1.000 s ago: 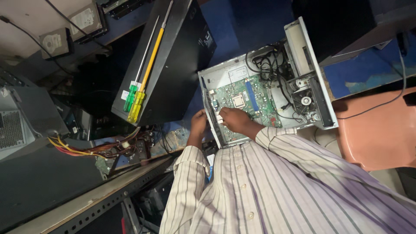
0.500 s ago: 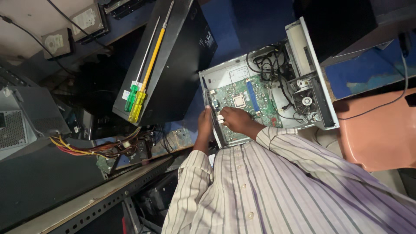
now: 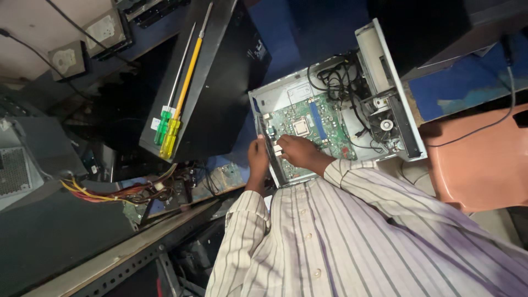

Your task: The person works inside an open desktop computer case, handling the motherboard and a metal bracket. They repeatedly insert and remove the bracket from the motherboard area while occasionally glancing at a nearby monitor.

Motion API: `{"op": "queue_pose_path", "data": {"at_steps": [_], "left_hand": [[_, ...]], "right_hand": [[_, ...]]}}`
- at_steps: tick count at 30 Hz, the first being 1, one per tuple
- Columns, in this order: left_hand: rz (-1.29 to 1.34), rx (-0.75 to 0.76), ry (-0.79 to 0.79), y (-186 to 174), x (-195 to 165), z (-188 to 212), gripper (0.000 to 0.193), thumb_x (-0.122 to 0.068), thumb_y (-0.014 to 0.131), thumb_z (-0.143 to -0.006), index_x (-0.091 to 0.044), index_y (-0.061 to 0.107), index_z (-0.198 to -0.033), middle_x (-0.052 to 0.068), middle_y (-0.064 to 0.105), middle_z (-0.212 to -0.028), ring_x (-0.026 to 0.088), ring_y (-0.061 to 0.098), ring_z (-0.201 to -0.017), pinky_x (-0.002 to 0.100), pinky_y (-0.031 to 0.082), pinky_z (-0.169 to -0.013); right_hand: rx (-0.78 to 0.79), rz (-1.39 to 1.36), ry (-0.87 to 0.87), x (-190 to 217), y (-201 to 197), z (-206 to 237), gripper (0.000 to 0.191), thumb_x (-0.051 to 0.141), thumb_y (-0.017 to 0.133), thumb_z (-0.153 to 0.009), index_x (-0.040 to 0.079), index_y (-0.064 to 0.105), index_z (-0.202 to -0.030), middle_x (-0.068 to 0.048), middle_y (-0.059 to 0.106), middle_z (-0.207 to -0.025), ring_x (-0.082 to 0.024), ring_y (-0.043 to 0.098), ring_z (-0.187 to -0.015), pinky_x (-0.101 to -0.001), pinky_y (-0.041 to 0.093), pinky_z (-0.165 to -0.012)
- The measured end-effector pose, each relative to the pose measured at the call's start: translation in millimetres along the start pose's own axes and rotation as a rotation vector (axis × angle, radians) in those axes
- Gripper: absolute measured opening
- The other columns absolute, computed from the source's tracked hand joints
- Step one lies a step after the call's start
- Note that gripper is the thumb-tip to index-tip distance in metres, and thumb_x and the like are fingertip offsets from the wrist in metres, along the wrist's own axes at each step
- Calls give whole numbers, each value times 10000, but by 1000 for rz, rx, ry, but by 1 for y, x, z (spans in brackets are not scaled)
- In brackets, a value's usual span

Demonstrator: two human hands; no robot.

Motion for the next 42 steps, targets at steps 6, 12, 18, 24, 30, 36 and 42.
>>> {"op": "queue_pose_path", "data": {"at_steps": [6, 12, 18, 24, 30, 36, 42], "left_hand": [[-49, -10, 108, -1, -1, -1, 424, -396, 549, -1048, -3, 677, -954, 72, 665, -836, 139, 577, -771, 327, 483, -712], [-84, 17, 46, 0, 1, -1, 428, -399, 526, -1056, -17, 651, -911, 80, 624, -771, 157, 545, -699, 349, 459, -652], [-109, 39, 116, 1, -5, -2, 430, -384, 508, -1071, -8, 641, -910, 84, 615, -760, 156, 531, -695, 340, 446, -658], [-108, 36, 100, 1, -5, -3, 432, -373, 516, -1070, 6, 644, -905, 91, 618, -752, 158, 534, -697, 354, 449, -657], [-47, 46, 129, 1, -6, -4, 428, -367, 528, -1069, 9, 641, -899, 86, 628, -758, 152, 538, -707, 349, 460, -661], [-119, 52, 152, -1, -9, -6, 431, -363, 522, -1072, 14, 659, -913, 124, 654, -773, 187, 577, -709, 363, 472, -676], [-123, 45, 180, -2, -13, -7, 427, -373, 515, -1065, 7, 672, -952, 108, 682, -801, 175, 603, -726, 345, 487, -688]], "right_hand": [[3, -17, -18, 2, -5, -1, 433, 177, 807, -759, 43, 584, -1105, -141, 595, -1094, -359, 633, -1037, -467, 539, -820], [83, -2, 17, -1, -1, -3, 420, 186, 811, -778, 40, 583, -1099, -139, 587, -1113, -360, 623, -1062, -466, 536, -837], [86, 5, -7, -1, -1, -2, 420, 183, 802, -777, 36, 581, -1103, -143, 595, -1105, -359, 626, -1052, -458, 536, -841], [88, -6, -47, 0, 0, -2, 358, 146, 776, -800, 24, 582, -1075, -148, 597, -1101, -357, 627, -1064, -451, 532, -856], [92, -24, -54, 0, 9, -5, 325, 127, 754, -822, 10, 592, -1079, -164, 604, -1135, -369, 623, -1074, -455, 528, -878], [73, -20, -106, -3, 18, -9, 421, 118, 759, -808, -19, 597, -1172, -195, 604, -1242, -382, 609, -1148, -441, 521, -953], [118, 3, -74, -3, 20, -13, 443, 127, 761, -820, -4, 601, -1212, -184, 598, -1300, -371, 595, -1199, -440, 517, -962]]}}
Point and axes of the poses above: each hand's wrist, its own z-axis away from the middle knuckle, its own y-axis out of the palm, x = y × z, the point moved 6 cm from there along -z, towards the middle knuckle
